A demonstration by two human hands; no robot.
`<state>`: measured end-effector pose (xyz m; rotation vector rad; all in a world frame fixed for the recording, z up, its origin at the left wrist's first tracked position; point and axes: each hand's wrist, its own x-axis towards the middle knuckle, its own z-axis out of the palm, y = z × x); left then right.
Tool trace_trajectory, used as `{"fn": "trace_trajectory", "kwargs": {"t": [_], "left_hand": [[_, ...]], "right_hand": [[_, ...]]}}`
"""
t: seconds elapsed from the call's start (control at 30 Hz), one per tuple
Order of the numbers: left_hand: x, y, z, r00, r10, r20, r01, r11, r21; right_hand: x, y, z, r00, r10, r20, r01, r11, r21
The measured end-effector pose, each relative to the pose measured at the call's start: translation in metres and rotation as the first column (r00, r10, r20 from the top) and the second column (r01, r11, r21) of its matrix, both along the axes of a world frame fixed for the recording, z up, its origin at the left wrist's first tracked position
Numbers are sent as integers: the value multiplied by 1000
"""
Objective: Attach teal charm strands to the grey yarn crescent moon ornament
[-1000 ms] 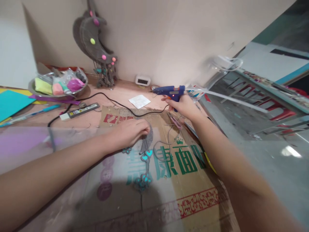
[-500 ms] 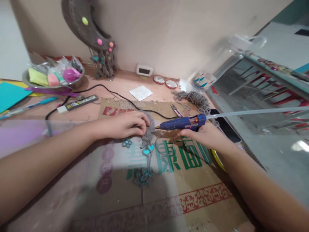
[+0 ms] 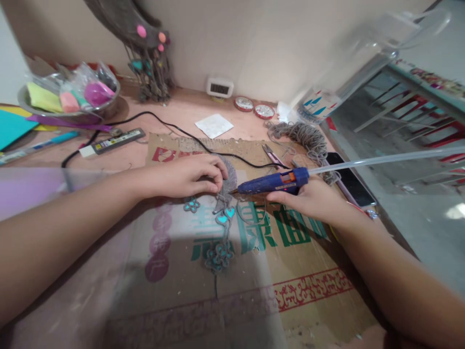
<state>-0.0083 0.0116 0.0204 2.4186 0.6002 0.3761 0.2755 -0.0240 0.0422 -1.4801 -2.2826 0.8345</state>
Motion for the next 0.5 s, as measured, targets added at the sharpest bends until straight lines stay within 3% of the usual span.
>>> {"fn": "trace_trajectory", "kwargs": {"t": [0.5], "left_hand": [[0, 1, -2, 1000, -5, 15, 5, 1000, 8]], "right_hand": [[0, -1, -2, 998, -25, 51, 24, 999, 29]]}}
